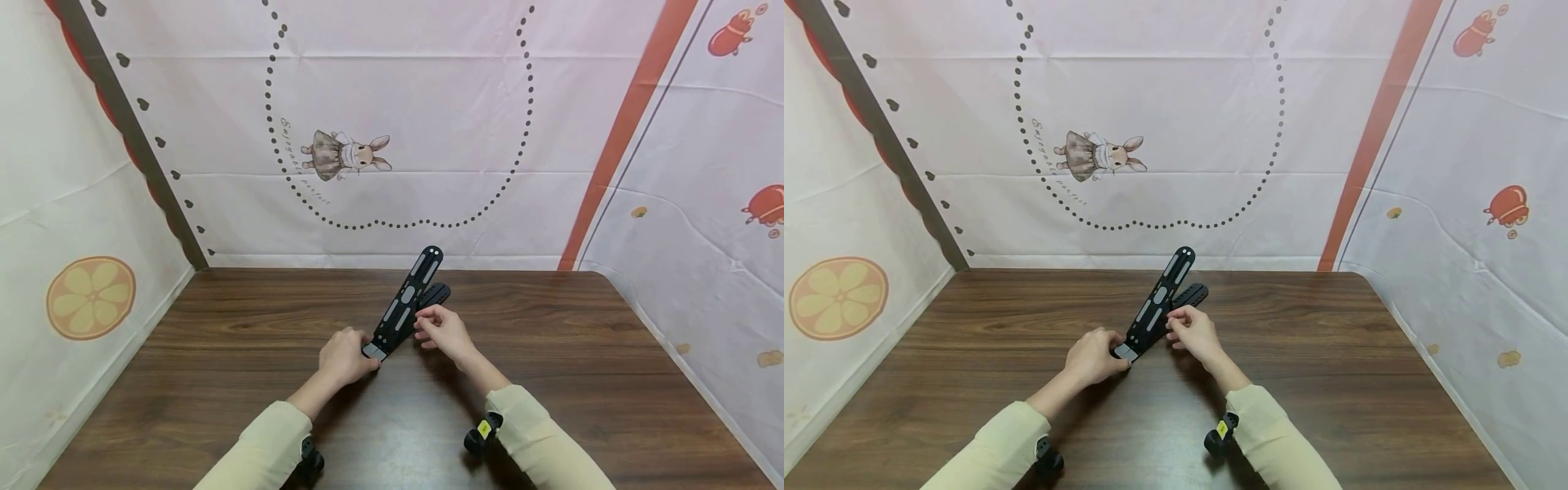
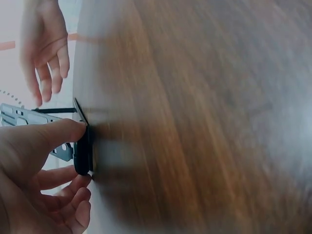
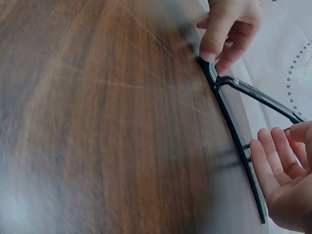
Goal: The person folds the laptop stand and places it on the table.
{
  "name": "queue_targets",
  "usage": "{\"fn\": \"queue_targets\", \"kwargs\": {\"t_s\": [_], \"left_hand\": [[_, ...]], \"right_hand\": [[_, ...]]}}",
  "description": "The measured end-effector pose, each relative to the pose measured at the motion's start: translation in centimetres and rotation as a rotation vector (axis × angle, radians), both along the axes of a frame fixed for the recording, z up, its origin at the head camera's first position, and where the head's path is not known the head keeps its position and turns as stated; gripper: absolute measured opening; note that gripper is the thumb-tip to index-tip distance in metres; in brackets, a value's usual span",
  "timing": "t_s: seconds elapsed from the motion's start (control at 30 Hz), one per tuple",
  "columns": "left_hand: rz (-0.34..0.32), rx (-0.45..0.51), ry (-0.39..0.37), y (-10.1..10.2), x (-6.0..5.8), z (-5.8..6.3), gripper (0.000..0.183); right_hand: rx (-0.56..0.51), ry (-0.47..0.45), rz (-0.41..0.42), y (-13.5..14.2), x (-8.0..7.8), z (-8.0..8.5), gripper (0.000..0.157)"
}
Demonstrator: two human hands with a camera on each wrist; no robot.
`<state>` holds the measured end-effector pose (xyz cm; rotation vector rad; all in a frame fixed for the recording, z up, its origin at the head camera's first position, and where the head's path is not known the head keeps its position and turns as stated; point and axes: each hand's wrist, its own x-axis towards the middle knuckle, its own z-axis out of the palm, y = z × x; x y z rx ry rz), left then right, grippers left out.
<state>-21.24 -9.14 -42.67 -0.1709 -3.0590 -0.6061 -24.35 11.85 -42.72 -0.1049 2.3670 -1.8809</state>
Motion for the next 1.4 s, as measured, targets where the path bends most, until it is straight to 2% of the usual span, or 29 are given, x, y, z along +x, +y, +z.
{"fn": "queue_targets", "kwargs": {"t_s": [0.23, 0.5, 0.7, 0.87, 1.1, 1.4], "left_hand": [[-0.036, 0.023, 0.029, -1.1, -0.3, -0.3, 0.04], [-0.059, 0.049, 0.04, -1.8, -0.6, -0.6, 0.04], [-0.066, 0.06, 0.039, -2.2, -0.7, -0.6, 0.04], [-0.073, 0.063, 0.032, -2.4, -0.8, -0.6, 0.041], [-0.094, 0.074, 0.01, -2.6, -0.9, -0.5, 0.041], [-0.133, 0.093, -0.012, -3.0, -1.2, -0.6, 0.04]], "right_hand": [[0.021, 0.084, -0.009, 0.5, -0.4, 0.7, 0.024], [0.115, 0.194, -0.047, 1.6, -1.3, 2.0, 0.036], [0.149, 0.255, -0.041, 2.9, -2.1, 3.1, 0.045], [0.206, 0.315, -0.02, 3.9, -2.7, 4.2, 0.051], [0.342, 0.414, 0.025, 4.7, -3.4, 5.3, 0.054], [0.384, 0.407, 0.114, 5.4, -4.0, 6.2, 0.059]]}}
